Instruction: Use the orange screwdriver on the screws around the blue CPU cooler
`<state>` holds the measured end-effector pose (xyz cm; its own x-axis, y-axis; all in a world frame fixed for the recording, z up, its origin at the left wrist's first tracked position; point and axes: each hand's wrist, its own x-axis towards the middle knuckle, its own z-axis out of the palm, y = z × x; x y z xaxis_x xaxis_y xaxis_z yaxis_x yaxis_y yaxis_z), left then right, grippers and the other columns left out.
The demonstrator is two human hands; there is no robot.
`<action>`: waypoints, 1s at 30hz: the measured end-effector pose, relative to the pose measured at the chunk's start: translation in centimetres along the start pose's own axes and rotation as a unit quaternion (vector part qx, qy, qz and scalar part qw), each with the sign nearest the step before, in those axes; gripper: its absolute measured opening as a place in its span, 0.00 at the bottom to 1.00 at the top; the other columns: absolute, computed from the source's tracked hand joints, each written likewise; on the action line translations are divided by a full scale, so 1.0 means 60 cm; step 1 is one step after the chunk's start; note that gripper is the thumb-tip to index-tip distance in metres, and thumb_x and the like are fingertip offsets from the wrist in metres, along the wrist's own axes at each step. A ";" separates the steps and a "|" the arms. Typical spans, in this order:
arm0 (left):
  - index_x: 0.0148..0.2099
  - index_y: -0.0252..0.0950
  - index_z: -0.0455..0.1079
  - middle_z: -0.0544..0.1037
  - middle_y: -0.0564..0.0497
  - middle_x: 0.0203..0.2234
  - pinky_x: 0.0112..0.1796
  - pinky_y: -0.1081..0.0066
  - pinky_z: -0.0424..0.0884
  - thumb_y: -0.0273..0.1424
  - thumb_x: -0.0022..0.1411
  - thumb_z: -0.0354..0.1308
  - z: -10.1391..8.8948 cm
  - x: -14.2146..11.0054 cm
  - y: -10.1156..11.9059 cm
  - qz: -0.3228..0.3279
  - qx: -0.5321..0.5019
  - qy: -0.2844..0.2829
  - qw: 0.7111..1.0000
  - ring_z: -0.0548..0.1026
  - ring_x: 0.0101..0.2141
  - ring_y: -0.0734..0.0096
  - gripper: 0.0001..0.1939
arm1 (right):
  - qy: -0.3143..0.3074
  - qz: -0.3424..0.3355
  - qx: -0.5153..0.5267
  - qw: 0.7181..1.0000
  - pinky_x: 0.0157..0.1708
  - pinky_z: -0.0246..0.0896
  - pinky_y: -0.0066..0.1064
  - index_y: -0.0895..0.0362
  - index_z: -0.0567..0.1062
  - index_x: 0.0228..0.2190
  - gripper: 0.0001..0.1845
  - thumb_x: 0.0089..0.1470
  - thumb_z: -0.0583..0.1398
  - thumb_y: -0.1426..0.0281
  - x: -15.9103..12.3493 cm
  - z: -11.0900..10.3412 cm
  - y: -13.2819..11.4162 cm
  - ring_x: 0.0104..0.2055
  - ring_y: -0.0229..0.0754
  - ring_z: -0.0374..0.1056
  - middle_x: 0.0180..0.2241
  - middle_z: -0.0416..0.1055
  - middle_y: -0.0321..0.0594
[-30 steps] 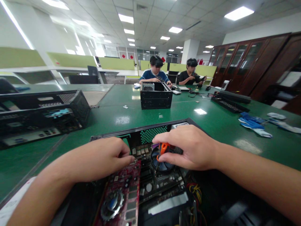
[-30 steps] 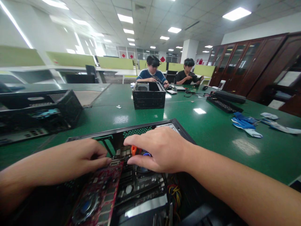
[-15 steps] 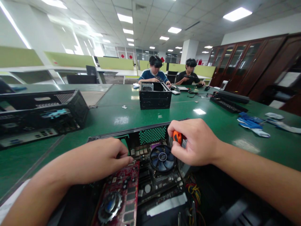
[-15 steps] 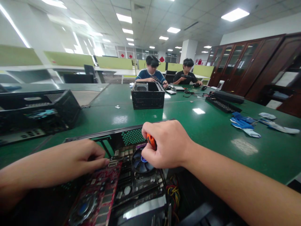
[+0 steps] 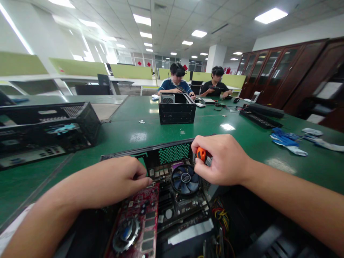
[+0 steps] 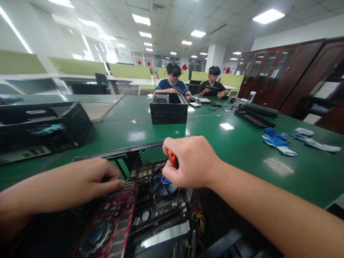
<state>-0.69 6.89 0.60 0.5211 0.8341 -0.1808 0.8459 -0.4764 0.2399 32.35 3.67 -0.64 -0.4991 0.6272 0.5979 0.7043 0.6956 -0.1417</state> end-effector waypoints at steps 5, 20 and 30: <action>0.26 0.50 0.80 0.91 0.45 0.28 0.34 0.52 0.75 0.57 0.70 0.61 -0.005 0.001 0.010 -0.039 0.019 -0.045 0.998 0.87 0.30 0.48 0.25 | 0.000 0.000 -0.005 1.000 0.35 0.53 0.36 0.50 0.76 0.37 0.04 0.59 0.62 0.65 -0.002 0.001 0.000 0.28 0.43 0.66 0.27 0.75 0.34; 0.26 0.50 0.82 0.91 0.45 0.28 0.31 0.53 0.74 0.58 0.70 0.62 -0.005 -0.001 0.005 -0.026 0.006 -0.039 0.999 0.87 0.29 0.48 0.25 | -0.046 0.019 0.000 0.999 0.35 0.49 0.36 0.51 0.78 0.36 0.08 0.66 0.62 0.62 0.002 0.001 -0.005 0.27 0.42 0.64 0.26 0.76 0.34; 0.26 0.50 0.81 0.91 0.44 0.28 0.33 0.51 0.76 0.58 0.70 0.62 -0.007 0.001 0.007 -0.025 0.000 -0.043 0.999 0.87 0.30 0.46 0.25 | -0.053 -0.031 0.037 0.997 0.34 0.51 0.36 0.51 0.77 0.39 0.11 0.52 0.60 0.67 0.000 -0.008 -0.001 0.28 0.43 0.61 0.28 0.74 0.33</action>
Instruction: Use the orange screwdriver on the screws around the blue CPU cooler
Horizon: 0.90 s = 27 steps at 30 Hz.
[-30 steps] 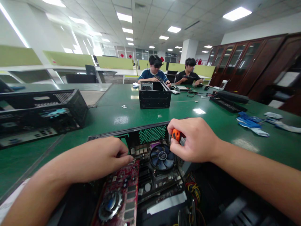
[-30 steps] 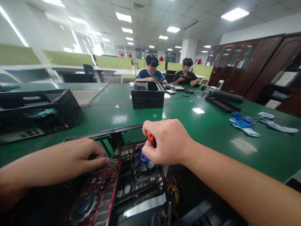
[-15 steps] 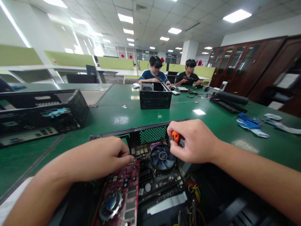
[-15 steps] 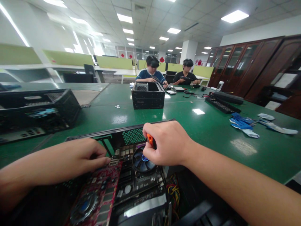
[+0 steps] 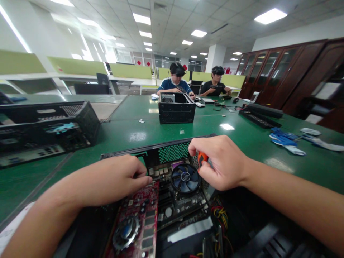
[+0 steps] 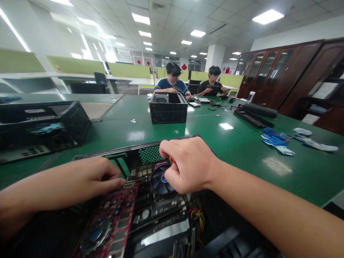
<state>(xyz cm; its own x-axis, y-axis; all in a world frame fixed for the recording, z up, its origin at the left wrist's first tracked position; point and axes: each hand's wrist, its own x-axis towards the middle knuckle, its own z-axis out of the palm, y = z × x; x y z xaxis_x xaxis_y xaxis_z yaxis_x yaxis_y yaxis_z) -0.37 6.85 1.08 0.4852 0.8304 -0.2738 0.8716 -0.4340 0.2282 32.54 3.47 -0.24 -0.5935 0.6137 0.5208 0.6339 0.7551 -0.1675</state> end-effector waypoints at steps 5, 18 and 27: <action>0.27 0.50 0.82 0.91 0.44 0.28 0.35 0.51 0.76 0.57 0.70 0.61 0.000 0.001 0.001 -0.007 0.009 0.002 1.000 0.87 0.30 0.46 0.25 | -0.005 0.012 -0.010 1.000 0.36 0.52 0.36 0.51 0.76 0.39 0.06 0.59 0.61 0.66 0.002 0.005 -0.001 0.30 0.43 0.64 0.31 0.78 0.35; 0.26 0.50 0.83 0.90 0.44 0.27 0.32 0.52 0.75 0.58 0.70 0.63 0.002 0.001 -0.004 0.007 -0.008 0.008 1.000 0.86 0.29 0.47 0.26 | -0.034 -0.014 -0.001 0.999 0.36 0.55 0.37 0.51 0.78 0.45 0.13 0.57 0.60 0.67 -0.001 0.001 0.003 0.31 0.45 0.65 0.31 0.78 0.35; 0.26 0.50 0.82 0.90 0.45 0.27 0.32 0.53 0.74 0.57 0.71 0.63 0.002 0.001 -0.001 0.005 0.000 0.005 1.000 0.86 0.28 0.49 0.25 | 0.083 -0.140 0.035 0.986 0.38 0.67 0.35 0.52 0.79 0.49 0.07 0.75 0.60 0.70 -0.001 0.015 0.002 0.33 0.42 0.75 0.37 0.86 0.36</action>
<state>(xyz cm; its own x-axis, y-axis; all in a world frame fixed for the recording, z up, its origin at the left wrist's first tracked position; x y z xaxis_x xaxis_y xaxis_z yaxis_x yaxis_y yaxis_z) -0.40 6.92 0.94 0.4923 0.8300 -0.2623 0.8671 -0.4411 0.2315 32.21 3.72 -1.03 -0.6469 0.3370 0.6840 0.4182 0.9069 -0.0514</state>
